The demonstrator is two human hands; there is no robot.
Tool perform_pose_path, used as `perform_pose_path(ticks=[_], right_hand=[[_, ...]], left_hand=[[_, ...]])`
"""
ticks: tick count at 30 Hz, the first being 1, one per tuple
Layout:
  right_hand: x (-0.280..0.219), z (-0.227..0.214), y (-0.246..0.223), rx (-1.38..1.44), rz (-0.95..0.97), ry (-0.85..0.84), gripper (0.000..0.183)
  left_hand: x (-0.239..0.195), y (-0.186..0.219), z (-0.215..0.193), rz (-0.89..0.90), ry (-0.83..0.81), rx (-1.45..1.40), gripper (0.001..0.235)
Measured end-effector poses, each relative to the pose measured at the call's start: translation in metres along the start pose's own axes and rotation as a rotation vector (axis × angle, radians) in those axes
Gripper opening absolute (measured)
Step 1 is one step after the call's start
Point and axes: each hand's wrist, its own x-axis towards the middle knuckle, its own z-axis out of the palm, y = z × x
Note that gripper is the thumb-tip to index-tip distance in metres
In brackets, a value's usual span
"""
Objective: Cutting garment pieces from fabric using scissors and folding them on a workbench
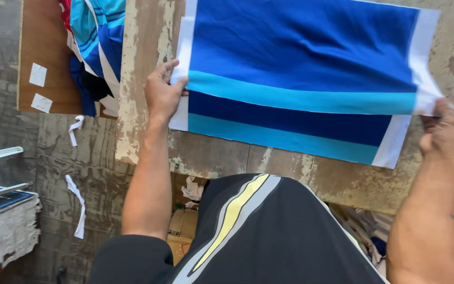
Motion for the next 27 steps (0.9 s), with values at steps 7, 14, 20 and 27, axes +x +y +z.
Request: perform_pose_path(ticks=[7,14,20,27], right_hand=[[-0.027,-0.060,0.057,0.028,0.076,0.003,0.038],[-0.052,-0.045,0.048,0.013,0.112,0.041,0.035],[-0.047,-0.092,0.070,0.045,0.094,-0.033,0.039],[-0.092,-0.096,0.091,-0.168,0.117,0.070,0.031]], left_hand=[[-0.026,-0.049,0.013,-0.109,0.017,0.201,0.054],[-0.023,-0.066,0.005,0.021,0.200,0.197,0.047],[-0.050,-0.078,-0.006,0.061,0.231,0.242,0.050],[-0.059,-0.114,-0.001,0.104,0.262,0.296,0.052]])
